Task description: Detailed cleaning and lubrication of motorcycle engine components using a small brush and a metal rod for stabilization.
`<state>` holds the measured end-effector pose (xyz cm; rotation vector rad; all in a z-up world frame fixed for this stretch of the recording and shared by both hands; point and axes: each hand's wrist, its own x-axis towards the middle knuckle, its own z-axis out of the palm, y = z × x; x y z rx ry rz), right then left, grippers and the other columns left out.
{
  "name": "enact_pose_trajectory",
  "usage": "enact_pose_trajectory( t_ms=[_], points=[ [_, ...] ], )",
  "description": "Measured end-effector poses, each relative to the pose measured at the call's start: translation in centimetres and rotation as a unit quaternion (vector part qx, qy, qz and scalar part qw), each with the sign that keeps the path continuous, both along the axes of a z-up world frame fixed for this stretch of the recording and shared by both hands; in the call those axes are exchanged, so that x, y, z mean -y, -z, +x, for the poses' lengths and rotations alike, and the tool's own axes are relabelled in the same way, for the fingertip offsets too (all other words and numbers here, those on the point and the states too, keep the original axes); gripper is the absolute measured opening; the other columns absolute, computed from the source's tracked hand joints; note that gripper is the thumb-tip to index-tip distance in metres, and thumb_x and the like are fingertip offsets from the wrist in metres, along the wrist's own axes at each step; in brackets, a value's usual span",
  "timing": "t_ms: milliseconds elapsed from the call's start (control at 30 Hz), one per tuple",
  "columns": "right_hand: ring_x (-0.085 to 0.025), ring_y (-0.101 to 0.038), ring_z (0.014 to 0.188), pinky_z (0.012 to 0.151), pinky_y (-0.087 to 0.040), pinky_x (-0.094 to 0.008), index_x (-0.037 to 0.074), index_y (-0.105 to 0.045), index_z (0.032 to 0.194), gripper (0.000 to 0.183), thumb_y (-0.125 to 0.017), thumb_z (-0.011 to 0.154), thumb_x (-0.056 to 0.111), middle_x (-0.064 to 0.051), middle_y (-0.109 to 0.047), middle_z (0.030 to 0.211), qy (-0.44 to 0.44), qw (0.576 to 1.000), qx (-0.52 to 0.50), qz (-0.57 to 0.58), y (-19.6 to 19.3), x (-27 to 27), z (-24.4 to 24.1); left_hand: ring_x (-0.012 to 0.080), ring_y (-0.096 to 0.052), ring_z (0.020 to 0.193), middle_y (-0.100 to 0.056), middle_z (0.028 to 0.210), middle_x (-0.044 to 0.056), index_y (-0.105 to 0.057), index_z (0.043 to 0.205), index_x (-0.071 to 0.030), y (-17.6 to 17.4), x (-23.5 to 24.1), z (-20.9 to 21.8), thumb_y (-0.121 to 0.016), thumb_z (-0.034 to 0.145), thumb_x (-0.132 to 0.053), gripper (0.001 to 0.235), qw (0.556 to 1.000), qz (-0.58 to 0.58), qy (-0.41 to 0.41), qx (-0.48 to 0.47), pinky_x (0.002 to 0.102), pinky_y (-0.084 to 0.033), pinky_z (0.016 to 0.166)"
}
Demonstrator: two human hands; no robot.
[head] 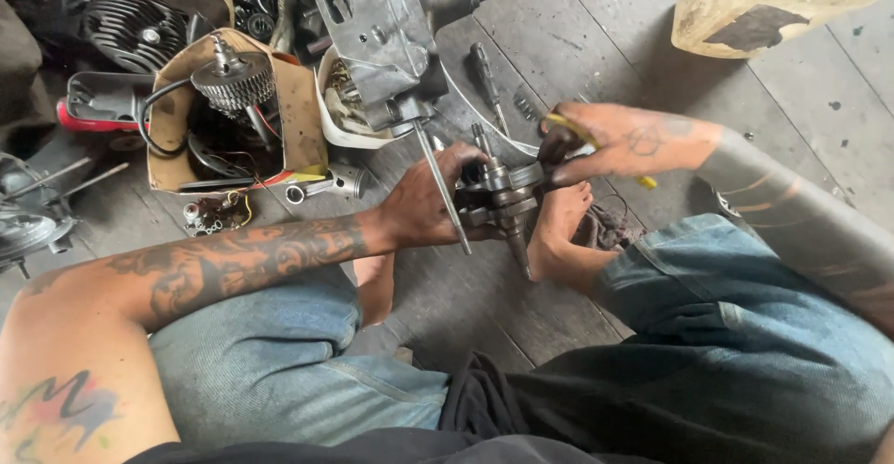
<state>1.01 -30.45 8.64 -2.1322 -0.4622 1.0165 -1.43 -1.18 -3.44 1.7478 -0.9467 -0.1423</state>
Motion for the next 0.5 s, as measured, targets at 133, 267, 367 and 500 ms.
enact_pose_trajectory(
  t_ms=[133,267,367,500],
  points=[
    [-0.019,-0.059,0.073,0.062,-0.049,-0.038,0.005,-0.049,0.106,0.021,-0.063,0.098,0.018,-0.010,-0.061,0.084,-0.005,0.992,0.125,0.037,-0.8,2.4,0.9,0.0369,-0.067,0.111,-0.059,0.128,0.017,-0.043,0.142,-0.010,0.4,-0.5,-0.2,-0.093,0.072,-0.047,0.093,0.999,0.021,0.024,-0.029,0.048,-0.054,0.098],
    [-0.021,-0.056,0.073,0.063,-0.044,-0.037,0.005,-0.046,0.109,0.015,-0.057,0.099,0.007,-0.009,-0.056,0.090,0.035,0.979,0.191,-0.065,-5.5,2.6,-0.3,0.0333,-0.061,0.119,-0.054,0.140,0.016,-0.033,0.150,-0.014,0.5,-0.4,0.1,-0.093,0.073,-0.042,0.102,0.996,0.050,0.067,-0.041,0.046,-0.052,0.101],
    [-0.018,-0.047,0.038,0.024,-0.035,-0.030,-0.001,-0.041,0.116,0.020,-0.043,0.096,-0.001,-0.012,-0.058,0.071,-0.008,0.985,0.169,-0.032,-5.8,1.7,-1.2,0.0336,-0.060,0.121,-0.054,0.141,0.015,-0.033,0.151,-0.013,0.2,-0.1,0.3,-0.092,0.075,-0.042,0.101,0.996,0.027,0.076,-0.032,0.047,-0.051,0.103],
    [-0.022,-0.056,0.076,0.076,-0.044,-0.038,0.004,-0.052,0.118,0.021,-0.056,0.098,0.003,-0.008,-0.060,0.087,-0.050,0.946,0.305,-0.099,-8.5,-1.3,-3.6,0.0361,-0.059,0.126,-0.054,0.144,0.017,-0.033,0.151,-0.012,-0.2,-0.3,0.6,-0.093,0.074,-0.039,0.101,0.996,0.021,0.085,-0.028,0.048,-0.050,0.107]
  ],
)
